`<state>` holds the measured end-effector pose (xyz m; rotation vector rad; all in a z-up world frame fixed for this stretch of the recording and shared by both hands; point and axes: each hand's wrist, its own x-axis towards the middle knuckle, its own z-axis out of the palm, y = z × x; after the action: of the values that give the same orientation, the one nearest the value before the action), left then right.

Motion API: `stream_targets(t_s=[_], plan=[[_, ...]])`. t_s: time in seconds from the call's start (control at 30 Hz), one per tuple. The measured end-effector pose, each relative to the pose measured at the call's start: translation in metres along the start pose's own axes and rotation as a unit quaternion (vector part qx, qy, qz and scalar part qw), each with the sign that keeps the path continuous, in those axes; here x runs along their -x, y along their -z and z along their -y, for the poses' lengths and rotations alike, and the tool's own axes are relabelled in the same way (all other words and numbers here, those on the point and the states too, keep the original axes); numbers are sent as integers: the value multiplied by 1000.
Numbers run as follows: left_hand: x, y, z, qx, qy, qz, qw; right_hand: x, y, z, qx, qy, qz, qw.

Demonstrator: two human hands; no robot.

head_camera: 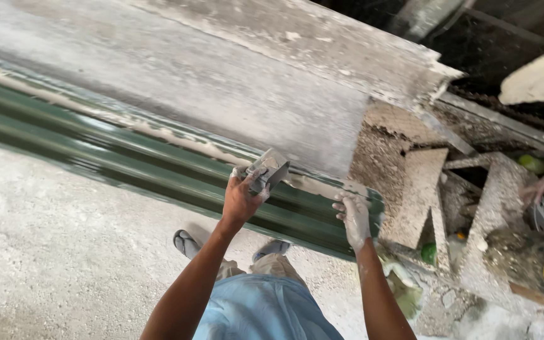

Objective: The person mixes a white gypsum paste in a bowl and uses a trowel to apply it onto a long green ribbed panel. They repeatedly scoop paste and spread it along the panel's surface, smoothing the material into the grooves.

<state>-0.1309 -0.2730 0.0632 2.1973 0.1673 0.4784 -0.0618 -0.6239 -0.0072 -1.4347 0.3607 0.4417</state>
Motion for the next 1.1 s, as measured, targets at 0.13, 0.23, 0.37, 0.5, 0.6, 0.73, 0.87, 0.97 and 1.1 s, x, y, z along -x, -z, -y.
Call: stream_targets(t_s=[0.13,0.23,0.37,0.5,0.6,0.73,0.87,0.97,1.1], plan=[[-12,67,39,-26,-1,-59,998,-7,-58,0,20,25,10,999],[-26,123,82,-51,12,-67,996,-10,-119,-2,39,51,8,998],[-46,199,143,-49,31,-64,996,0,-220,-9,-2,75,-6,997],[-64,267,197,-67,45,-82,993,11,-324,-6,-12,74,16,997],[-75,313,239,-92,18,-85,992,18,-393,-14,-22,78,29,996],[-95,372,292,-127,35,-94,987,11,-476,-27,-2,75,69,995],[-115,436,340,-130,47,-136,981,-18,-566,-36,20,60,72,995],[-131,491,385,-141,50,-143,978,-44,-649,-49,29,51,80,995],[-161,565,449,-173,39,-139,974,-75,-772,-61,34,62,124,990]])
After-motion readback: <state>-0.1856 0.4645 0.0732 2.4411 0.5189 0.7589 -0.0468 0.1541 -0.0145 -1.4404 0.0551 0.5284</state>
